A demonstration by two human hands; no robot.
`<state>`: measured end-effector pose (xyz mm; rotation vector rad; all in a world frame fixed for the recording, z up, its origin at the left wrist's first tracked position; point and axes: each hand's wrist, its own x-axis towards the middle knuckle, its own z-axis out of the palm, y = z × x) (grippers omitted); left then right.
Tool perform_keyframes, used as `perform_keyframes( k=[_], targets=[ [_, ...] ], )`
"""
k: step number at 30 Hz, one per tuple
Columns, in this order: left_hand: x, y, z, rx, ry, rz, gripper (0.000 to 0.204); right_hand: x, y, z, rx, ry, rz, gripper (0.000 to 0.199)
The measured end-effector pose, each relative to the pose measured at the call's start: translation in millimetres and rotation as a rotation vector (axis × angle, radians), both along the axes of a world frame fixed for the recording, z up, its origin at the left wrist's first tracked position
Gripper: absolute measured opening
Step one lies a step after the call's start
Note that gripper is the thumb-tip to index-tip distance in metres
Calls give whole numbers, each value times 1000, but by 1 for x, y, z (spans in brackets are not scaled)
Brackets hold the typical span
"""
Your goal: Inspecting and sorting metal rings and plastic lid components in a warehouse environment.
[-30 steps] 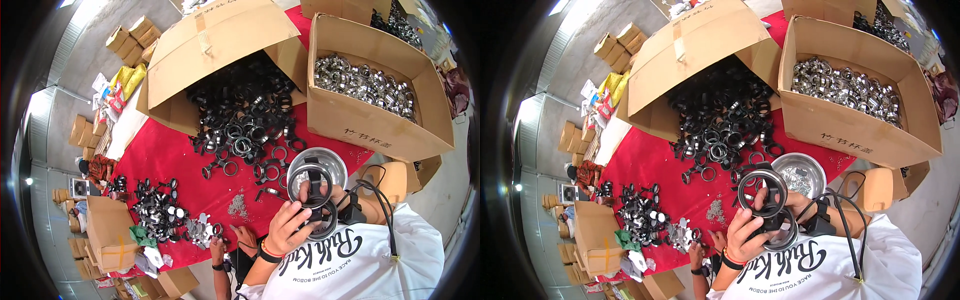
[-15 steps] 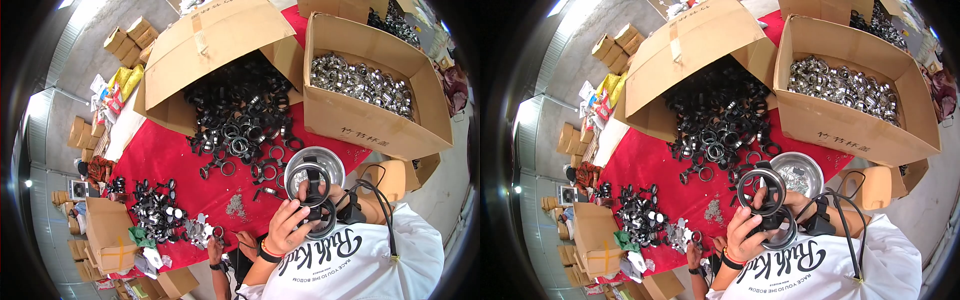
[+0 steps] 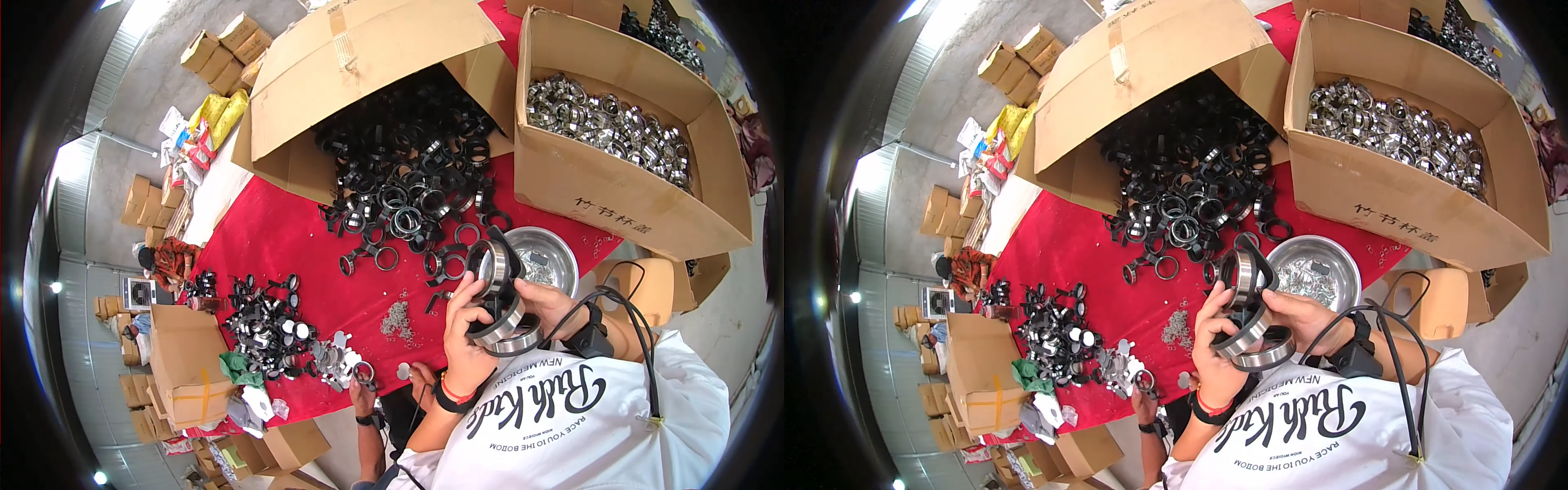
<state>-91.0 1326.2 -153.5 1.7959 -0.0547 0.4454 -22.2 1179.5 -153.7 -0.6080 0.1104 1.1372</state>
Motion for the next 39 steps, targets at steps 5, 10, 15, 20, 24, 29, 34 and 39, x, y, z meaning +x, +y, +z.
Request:
perform_keyframes(
  k=[5, 10, 15, 20, 24, 29, 34, 39],
  targets=[
    [1, 6, -12, -177, 41, 22, 30, -1, 2, -17, 101, 24, -1, 37],
    [3, 5, -18, -415, 87, 137, 36, 4, 13, -2, 105, -80, 102, 39],
    [-10, 29, -98, -1385, 554, 120, 19, -2, 8, -25, -148, -135, 151, 38],
    [-3, 52, -157, -1873, 415, 144, 21, -8, -30, -32, -244, -133, -150, 29],
    [97, 95, -90, -1608, 466, 57, 26, -27, -63, -38, -333, -139, -392, 22],
    [125, 80, -49, -898, 170, 375, 34, -31, -96, -49, -422, -285, -364, 21],
    [15, -39, -52, -482, 403, -284, 25, -1, -130, -89, -853, -653, -218, 20],
    [-83, -155, -50, -413, 611, -945, 38, 9, -150, -137, -944, -1323, 30, 22]
  ],
)
